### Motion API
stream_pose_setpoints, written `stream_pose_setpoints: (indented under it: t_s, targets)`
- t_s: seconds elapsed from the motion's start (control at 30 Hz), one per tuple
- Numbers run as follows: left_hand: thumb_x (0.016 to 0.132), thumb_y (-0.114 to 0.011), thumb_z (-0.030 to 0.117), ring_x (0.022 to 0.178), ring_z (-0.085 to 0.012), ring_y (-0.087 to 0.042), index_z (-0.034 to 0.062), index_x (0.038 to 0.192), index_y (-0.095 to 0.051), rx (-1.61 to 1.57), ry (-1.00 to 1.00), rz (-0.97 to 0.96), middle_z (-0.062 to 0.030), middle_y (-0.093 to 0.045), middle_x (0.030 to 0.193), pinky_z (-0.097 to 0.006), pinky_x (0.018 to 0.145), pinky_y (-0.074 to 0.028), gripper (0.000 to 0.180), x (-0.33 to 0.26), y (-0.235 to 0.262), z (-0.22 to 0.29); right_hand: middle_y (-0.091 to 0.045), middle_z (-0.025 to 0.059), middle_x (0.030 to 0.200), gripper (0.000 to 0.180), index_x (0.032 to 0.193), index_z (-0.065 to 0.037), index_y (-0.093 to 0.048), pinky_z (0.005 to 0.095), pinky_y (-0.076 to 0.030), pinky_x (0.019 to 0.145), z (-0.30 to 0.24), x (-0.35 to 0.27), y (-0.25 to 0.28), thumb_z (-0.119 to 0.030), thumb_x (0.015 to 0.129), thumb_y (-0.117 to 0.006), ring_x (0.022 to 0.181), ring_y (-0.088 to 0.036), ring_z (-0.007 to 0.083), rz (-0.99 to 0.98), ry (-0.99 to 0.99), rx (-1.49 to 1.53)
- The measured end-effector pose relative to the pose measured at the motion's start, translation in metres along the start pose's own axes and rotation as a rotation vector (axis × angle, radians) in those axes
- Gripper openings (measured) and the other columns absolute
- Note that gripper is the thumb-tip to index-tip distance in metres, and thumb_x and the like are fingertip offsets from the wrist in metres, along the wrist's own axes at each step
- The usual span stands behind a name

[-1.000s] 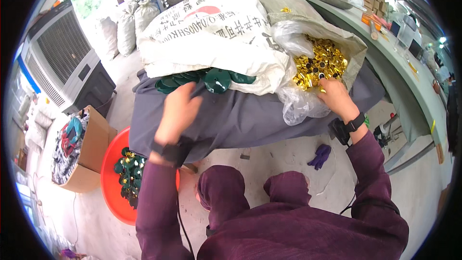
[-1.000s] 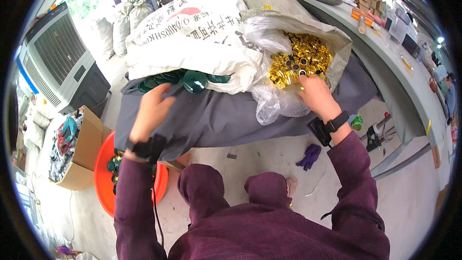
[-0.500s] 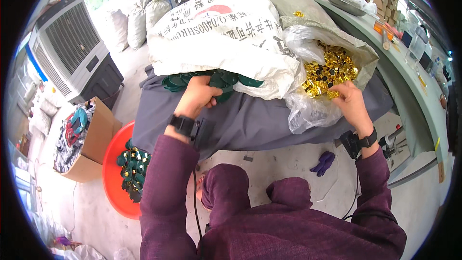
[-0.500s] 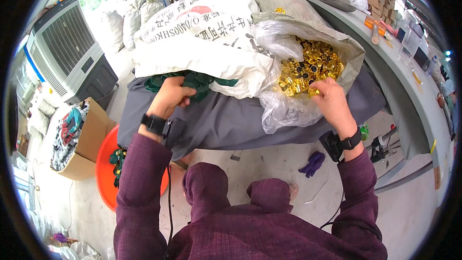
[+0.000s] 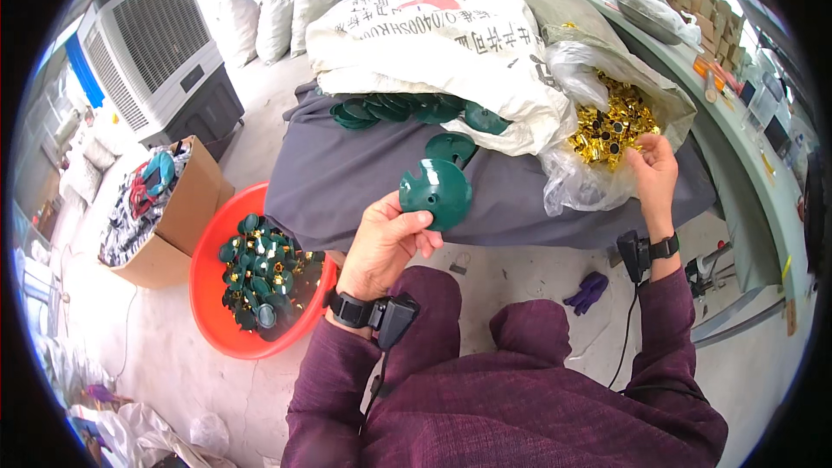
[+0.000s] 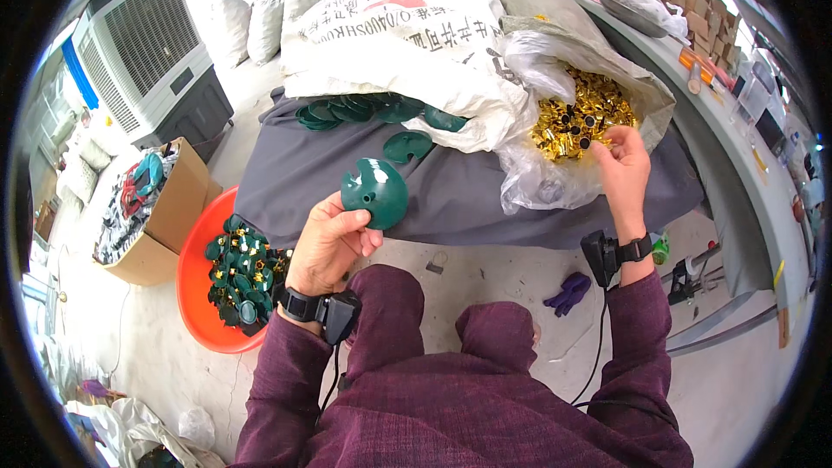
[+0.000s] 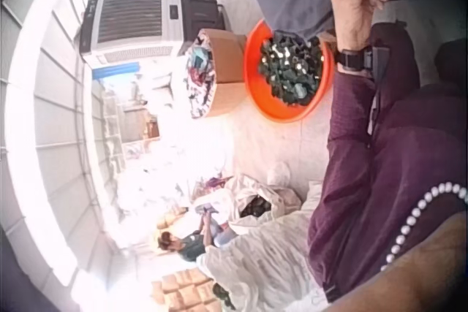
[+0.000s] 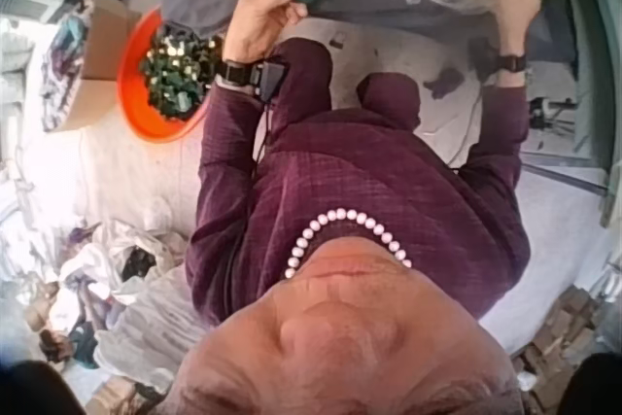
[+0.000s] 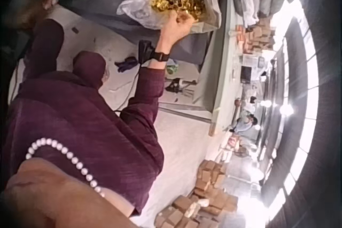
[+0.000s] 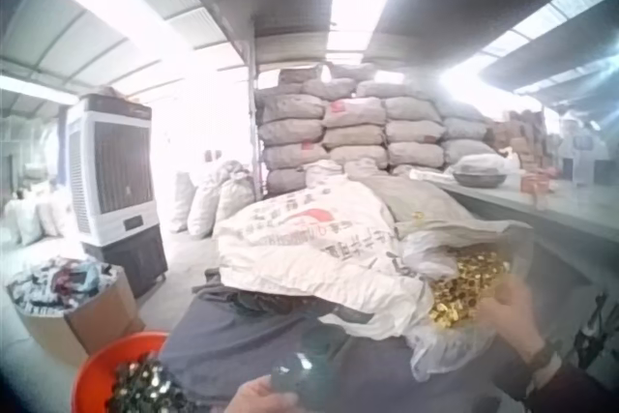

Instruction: Assembling gold-colored plastic caps onto green plastic discs in a manufacturing facility.

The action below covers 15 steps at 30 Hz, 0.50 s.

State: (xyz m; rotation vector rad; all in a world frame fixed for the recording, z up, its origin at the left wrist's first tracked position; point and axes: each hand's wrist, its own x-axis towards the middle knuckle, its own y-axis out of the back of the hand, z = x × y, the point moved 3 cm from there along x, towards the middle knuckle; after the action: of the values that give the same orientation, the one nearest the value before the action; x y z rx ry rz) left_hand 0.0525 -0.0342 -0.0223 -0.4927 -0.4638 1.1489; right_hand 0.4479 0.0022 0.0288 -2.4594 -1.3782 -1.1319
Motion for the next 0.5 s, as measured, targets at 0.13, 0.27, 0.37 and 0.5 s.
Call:
stream_pose_setpoints:
  t_s: [0.13,0.27,0.37,0.5]
  targets:
    - [0.082,-0.062,0.000,0.060,-0.0164,-0.063,-0.0010,0.101,-0.056,-0.082,0.022,-0.023,-0.0097,-0.064,0.084,-0.025,0.049,-0.050,0.020,-0.011,-0.003,-0.008,-0.053,0.0006,0.089,0.029,0.105,-0.004,-0.058,0.0220,-0.043,0.061,-0.021,-0.004,0.007,0.001,0.077,-0.064,0.066,-0.047,0.0064,0.086,0.039,0.052]
    - [0.082,-0.061,0.000,0.058,-0.0143,-0.061,0.0001,0.101,-0.057,-0.063,-0.017,0.002,-0.0076,-0.064,0.084,-0.023,0.048,-0.047,0.020,-0.021,-0.009,-0.011,-0.055,0.0049,0.094,0.033,0.111,-0.005,-0.058,0.0240,-0.044,0.062,-0.046,-0.019,0.011,-0.001,0.079,-0.064,0.066,-0.049,0.0109,0.045,0.218,-0.363]
    - [0.082,-0.061,0.000,0.057,-0.0121,-0.060,0.0006,0.099,-0.058,-0.016,-0.055,0.043,-0.0059,-0.063,0.082,-0.022,0.047,-0.045,0.018,-0.025,-0.011,-0.015,-0.058,0.0079,0.094,0.030,0.108,-0.004,-0.059,0.0258,-0.045,0.063,-0.071,-0.037,0.009,-0.002,0.079,-0.065,0.068,-0.053,0.0140,0.086,0.270,-0.494]
    - [0.082,-0.059,0.000,0.054,-0.0079,-0.056,0.0007,0.099,-0.060,0.145,-0.110,0.126,-0.0034,-0.063,0.078,-0.019,0.046,-0.041,0.017,-0.035,-0.017,-0.017,-0.061,0.0108,0.095,0.029,0.107,-0.002,-0.058,0.0280,-0.047,0.065,-0.113,-0.063,0.012,0.000,0.078,-0.066,0.072,-0.059,0.0167,0.257,0.678,-0.752]
